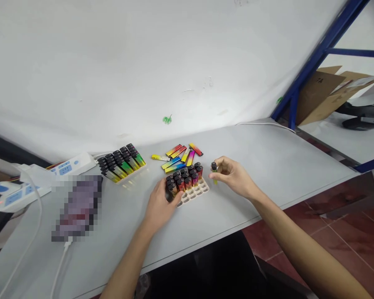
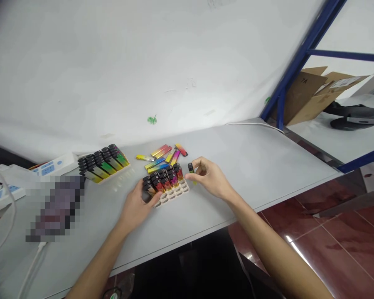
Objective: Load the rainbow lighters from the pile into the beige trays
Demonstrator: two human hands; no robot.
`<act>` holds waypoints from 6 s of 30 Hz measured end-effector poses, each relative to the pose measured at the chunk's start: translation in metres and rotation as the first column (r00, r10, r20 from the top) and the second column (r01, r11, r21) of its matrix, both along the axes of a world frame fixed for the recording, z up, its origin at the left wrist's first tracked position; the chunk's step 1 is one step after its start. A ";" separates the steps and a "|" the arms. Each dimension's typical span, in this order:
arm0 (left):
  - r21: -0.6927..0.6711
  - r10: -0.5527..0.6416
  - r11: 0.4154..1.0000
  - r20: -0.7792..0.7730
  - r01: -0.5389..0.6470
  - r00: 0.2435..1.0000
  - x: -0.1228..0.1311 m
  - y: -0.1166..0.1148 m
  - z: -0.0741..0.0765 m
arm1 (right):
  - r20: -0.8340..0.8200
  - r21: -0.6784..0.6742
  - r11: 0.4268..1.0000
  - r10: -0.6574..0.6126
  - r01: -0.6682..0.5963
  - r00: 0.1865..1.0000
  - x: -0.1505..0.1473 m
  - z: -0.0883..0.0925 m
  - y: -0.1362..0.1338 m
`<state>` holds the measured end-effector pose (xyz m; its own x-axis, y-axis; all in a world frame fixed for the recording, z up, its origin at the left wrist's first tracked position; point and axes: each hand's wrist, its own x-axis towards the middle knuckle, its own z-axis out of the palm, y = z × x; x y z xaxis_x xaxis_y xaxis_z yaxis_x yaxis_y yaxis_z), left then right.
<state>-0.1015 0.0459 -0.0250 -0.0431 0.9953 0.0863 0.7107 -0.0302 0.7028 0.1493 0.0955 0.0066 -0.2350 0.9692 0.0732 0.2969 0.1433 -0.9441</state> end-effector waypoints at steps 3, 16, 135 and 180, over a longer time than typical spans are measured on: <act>0.001 0.002 1.000 0.008 -0.002 1.000 0.000 0.000 -0.001 | 0.001 0.010 1.000 -0.019 0.019 1.000 -0.013 -0.005 -0.004; 0.025 -0.003 1.000 -0.012 0.003 1.000 -0.001 -0.001 -0.007 | 0.230 0.201 0.964 -0.219 0.173 0.948 -0.036 -0.013 -0.006; 0.153 -0.173 0.973 0.008 0.170 0.985 -0.016 -0.018 -0.017 | 0.370 0.394 0.880 0.115 -0.267 0.922 -0.080 0.009 -0.056; 0.064 -0.002 0.998 -0.038 0.004 0.999 -0.013 -0.018 -0.012 | 0.214 0.353 0.935 -0.121 0.039 0.969 -0.028 -0.031 0.059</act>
<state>-0.1146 0.0284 -0.0375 -0.0356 0.9879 0.1511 0.7365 -0.0763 0.6721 0.1217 0.1544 -0.0249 -0.2075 0.9100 0.3589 0.5225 0.4133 -0.7458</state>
